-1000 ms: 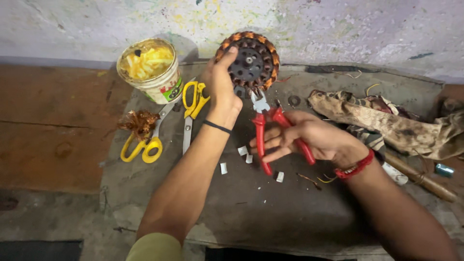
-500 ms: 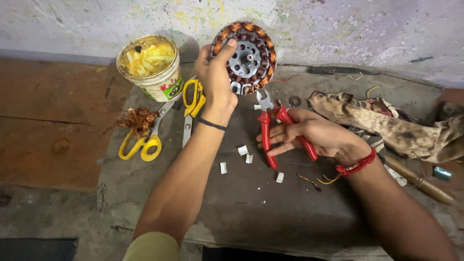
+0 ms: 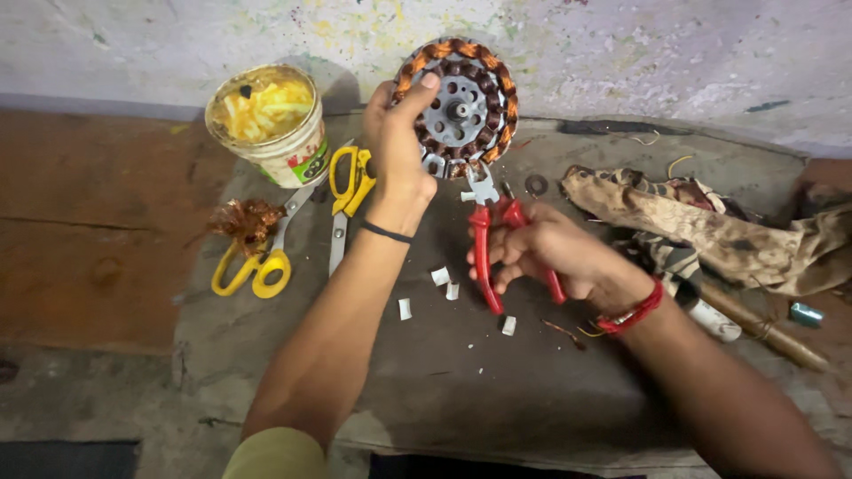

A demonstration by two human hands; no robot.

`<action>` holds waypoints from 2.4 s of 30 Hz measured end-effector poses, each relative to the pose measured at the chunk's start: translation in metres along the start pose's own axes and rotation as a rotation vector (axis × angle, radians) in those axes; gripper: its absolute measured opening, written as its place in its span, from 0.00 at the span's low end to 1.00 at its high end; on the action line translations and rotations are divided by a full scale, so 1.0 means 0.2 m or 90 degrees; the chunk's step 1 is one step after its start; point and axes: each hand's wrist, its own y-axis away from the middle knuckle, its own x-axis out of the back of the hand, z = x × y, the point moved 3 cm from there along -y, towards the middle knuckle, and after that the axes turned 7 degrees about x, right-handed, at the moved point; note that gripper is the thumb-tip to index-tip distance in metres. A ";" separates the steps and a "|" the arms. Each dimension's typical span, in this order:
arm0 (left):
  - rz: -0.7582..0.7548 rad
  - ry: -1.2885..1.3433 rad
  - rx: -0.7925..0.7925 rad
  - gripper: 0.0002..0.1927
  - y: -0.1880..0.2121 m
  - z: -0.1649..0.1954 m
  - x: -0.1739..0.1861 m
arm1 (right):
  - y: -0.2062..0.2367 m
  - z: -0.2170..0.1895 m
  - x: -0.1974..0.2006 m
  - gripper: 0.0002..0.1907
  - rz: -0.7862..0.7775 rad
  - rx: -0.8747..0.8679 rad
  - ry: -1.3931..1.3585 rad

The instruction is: The person holds a motor stator and uses red-handled pliers to pull and cut copper wire coils from the stator slots. They repeatedly rotate the stator and remove wire segments, leaving the stator progressively stripped of copper.

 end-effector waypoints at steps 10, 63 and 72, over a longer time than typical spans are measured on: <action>-0.069 0.035 0.014 0.15 -0.01 0.01 0.00 | -0.05 0.10 0.01 0.32 -0.038 -0.053 -0.147; -0.039 0.166 0.059 0.09 -0.01 -0.08 -0.02 | -0.03 0.04 0.11 0.29 -0.189 -0.042 -0.249; -0.002 0.295 0.182 0.09 -0.16 -0.19 0.11 | 0.03 -0.13 0.23 0.31 -0.117 0.100 -0.114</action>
